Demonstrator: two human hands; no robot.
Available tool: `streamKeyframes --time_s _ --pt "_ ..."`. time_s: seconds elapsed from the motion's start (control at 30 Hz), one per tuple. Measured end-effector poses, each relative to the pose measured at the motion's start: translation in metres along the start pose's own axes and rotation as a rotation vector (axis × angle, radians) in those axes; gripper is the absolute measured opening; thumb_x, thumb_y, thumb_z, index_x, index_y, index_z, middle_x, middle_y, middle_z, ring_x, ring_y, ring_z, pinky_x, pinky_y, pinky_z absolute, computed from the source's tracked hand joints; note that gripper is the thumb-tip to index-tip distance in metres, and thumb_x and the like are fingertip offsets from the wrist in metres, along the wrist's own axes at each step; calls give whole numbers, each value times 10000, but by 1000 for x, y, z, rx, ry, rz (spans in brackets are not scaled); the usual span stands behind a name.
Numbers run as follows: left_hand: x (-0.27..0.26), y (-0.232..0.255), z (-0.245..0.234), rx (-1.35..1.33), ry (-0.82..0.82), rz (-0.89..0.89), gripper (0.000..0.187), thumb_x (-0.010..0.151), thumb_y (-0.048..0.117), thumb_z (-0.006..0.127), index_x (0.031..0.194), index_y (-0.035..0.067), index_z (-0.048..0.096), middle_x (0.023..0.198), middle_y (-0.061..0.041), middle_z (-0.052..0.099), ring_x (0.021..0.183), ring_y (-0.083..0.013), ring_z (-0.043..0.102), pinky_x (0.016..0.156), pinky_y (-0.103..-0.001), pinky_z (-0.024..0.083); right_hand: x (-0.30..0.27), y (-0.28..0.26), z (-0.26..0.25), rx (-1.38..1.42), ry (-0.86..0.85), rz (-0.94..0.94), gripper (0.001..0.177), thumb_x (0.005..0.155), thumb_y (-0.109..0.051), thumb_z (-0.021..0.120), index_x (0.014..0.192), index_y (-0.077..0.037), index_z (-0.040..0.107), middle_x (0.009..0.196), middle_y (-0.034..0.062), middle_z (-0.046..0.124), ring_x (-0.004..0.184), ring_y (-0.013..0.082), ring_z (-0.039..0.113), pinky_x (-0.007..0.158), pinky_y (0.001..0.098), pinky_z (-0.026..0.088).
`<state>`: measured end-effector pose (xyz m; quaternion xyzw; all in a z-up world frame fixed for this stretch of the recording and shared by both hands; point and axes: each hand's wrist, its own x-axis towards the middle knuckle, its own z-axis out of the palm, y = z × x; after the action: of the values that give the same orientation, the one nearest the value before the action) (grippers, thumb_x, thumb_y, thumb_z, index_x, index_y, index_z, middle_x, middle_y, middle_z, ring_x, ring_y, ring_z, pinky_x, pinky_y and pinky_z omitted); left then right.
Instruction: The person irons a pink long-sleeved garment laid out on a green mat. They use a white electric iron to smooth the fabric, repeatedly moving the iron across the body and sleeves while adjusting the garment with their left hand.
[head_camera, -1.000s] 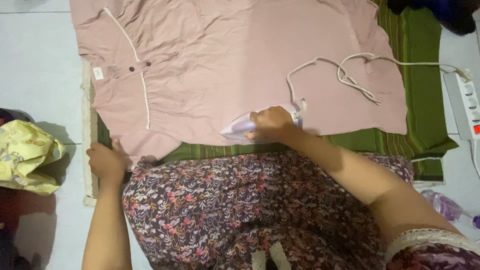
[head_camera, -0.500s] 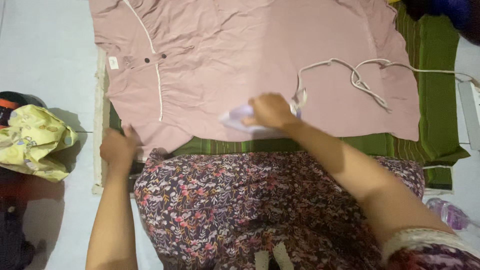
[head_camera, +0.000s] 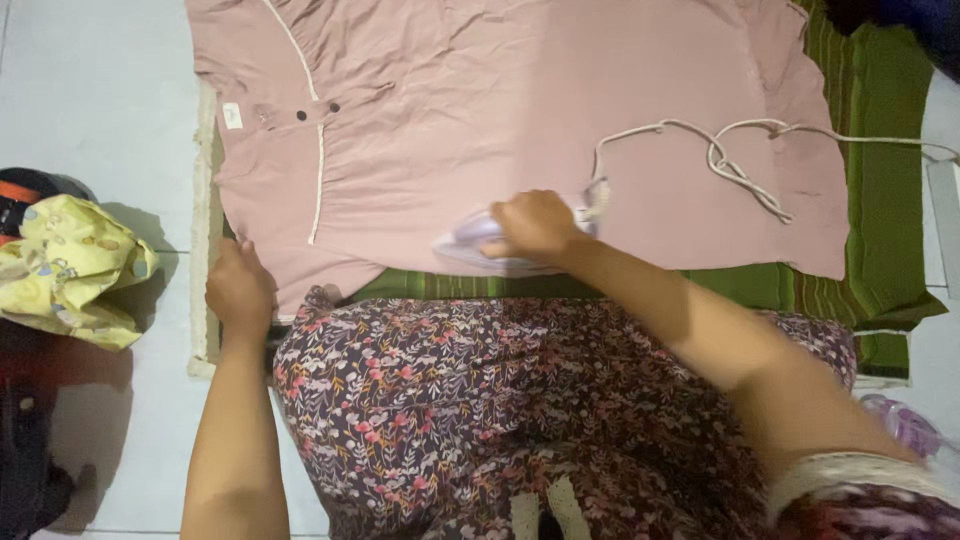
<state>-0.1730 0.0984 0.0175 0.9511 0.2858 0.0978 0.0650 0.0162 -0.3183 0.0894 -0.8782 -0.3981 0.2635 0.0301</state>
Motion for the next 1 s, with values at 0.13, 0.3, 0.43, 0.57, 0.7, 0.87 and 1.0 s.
streamKeyframes --time_s 0.13,0.3,0.43,0.57,0.7,0.87,1.0 --pt "-5 -7 2 -13 72 66 217 1102 230 614 1006 35 598 840 -227 695 740 -456 670 626 -550 505 -54 67 7 64 31 -71 626 927 -691 540 961 -95 730 657 64 677 507 215 639 450 422 532" --pt "-7 -5 11 -19 161 101 194 1120 212 610 1020 47 593 832 -203 695 716 -422 678 615 -515 516 -58 55 4 -44 214 -97 682 796 -741 661 868 -69 750 692 112 706 566 248 678 551 396 561" --pt "-6 -3 14 94 118 88 242 1132 223 612 979 39 577 788 -200 681 676 -423 673 591 -532 508 16 -31 -7 -29 -29 5 653 803 -659 716 975 -29 703 709 114 715 632 238 701 566 411 573" --pt "-8 -4 6 66 98 79 229 1098 233 611 963 49 588 779 -207 682 682 -441 671 581 -550 508 41 -57 -13 -22 175 -150 534 807 -562 743 952 -49 724 696 100 680 615 230 682 601 393 577" --pt "-4 -3 0 81 59 13 234 1082 260 619 975 53 607 794 -219 689 704 -458 675 605 -566 518 8 -8 -11 41 14 -52 527 863 -559 708 939 -37 712 690 103 713 559 213 685 547 390 568" --pt "19 4 -3 -29 -47 -159 233 915 247 661 986 27 628 864 -247 694 790 -491 678 690 -598 523 -18 26 -31 -114 230 -42 514 771 -580 713 826 -69 735 617 95 667 511 232 645 488 392 513" --pt "49 16 16 -128 28 -223 377 824 305 720 1002 -11 617 887 -248 701 798 -483 685 687 -576 532 15 -31 1 -218 333 -188 684 934 -696 599 933 -22 722 547 38 606 436 158 595 370 320 486"
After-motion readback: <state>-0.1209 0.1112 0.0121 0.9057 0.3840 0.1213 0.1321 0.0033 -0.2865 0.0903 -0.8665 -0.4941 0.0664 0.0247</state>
